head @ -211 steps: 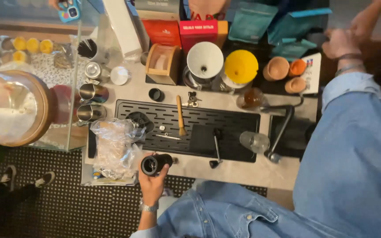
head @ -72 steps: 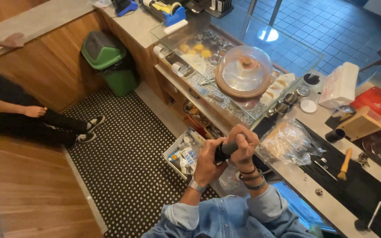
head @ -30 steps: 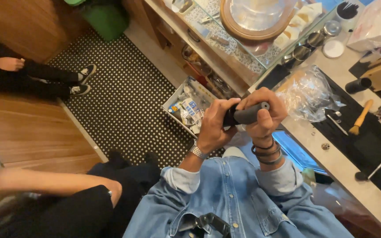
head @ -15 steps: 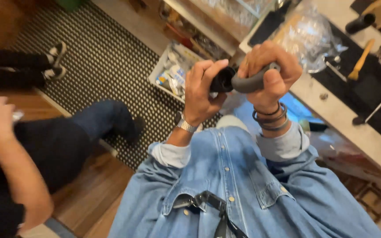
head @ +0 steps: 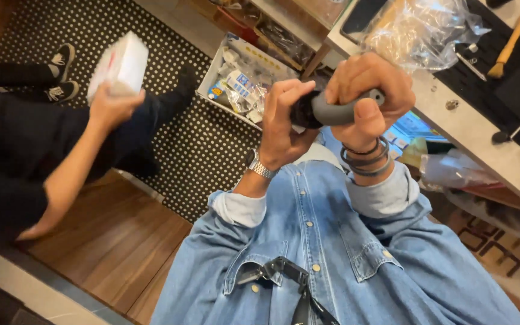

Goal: The person assembles an espresso portafilter by screwing on the handle, inserting a filter basket, and placing a paper filter into the basket. The person uses a wooden tamper to press down inside the portafilter during the process.

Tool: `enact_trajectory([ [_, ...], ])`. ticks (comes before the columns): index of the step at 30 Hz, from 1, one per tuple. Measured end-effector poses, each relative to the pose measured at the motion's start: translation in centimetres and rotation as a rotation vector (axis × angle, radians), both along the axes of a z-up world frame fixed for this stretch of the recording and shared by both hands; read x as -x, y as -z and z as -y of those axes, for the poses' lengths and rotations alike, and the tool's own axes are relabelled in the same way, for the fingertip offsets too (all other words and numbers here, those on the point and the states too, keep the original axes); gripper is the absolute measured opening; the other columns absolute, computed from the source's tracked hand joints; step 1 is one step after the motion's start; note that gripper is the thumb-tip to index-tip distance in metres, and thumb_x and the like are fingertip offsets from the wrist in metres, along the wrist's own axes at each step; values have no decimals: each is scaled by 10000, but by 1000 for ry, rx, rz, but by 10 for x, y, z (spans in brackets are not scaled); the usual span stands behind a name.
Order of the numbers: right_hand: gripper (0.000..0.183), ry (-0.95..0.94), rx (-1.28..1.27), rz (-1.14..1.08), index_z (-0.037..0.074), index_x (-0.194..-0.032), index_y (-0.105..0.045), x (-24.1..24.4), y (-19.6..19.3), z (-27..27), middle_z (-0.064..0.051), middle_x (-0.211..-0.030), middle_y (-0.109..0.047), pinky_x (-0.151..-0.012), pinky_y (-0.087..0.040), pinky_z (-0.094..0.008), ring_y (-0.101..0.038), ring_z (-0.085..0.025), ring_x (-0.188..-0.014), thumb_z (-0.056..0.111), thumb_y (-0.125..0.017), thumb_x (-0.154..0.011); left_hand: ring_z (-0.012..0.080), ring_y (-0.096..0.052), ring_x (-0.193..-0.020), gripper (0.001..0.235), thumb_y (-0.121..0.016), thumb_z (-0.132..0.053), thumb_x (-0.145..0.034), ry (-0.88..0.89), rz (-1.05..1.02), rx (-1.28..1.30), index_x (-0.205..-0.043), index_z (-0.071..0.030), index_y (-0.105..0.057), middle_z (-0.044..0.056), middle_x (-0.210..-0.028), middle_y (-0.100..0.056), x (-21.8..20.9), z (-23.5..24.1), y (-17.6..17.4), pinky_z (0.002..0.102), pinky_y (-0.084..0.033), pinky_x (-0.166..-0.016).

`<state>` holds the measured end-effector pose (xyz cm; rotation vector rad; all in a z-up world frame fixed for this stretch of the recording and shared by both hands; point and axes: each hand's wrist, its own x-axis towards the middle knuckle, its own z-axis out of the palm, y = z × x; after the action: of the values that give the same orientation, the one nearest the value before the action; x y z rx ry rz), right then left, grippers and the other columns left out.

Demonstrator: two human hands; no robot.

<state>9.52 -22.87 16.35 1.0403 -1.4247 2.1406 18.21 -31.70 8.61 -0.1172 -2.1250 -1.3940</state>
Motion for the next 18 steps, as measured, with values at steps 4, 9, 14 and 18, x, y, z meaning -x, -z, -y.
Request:
enact_trajectory([
  [4, 496, -3, 107, 37, 0, -721, -448, -5, 0, 3, -108, -641, -407, -469, -405, -356, -487, -243, -484, 385, -595, -997, 300, -538, -1179, 491, -684, -216, -948, 91, -52, -152, -1373, -136, -453, 141, -1255, -489, 3, -6, -1, 416, -463, -1084],
  [9, 469, -59, 75, 79, 26, -671, -413, -9, -6, -6, -86, -585, -390, -453, -412, -328, -415, -199, -448, 310, -586, -1002, 285, -531, -1152, 425, -632, -342, -989, 128, -75, -184, -1319, -117, -487, 145, -1218, -495, 5, -10, -3, 401, -452, -1049],
  [14, 474, -44, -16, 76, 19, -640, -410, -2, -1, -27, -95, -558, -402, -436, -369, -331, -443, -212, -419, 291, -606, -976, 270, -526, -1161, 441, -676, -169, -936, 73, -71, -206, -1333, -153, -484, 136, -1227, -485, 14, -25, 6, 394, -474, -1033],
  [18, 396, 79, -200, -124, 23, -812, -610, 18, -2, -42, -99, -720, -613, -623, -413, -379, -496, -204, -606, 342, -515, -1026, 288, -551, -1146, 445, -695, -190, -930, 44, -37, -130, -1330, -153, -503, 134, -1232, -506, 22, -38, 0, 402, -447, -1061],
])
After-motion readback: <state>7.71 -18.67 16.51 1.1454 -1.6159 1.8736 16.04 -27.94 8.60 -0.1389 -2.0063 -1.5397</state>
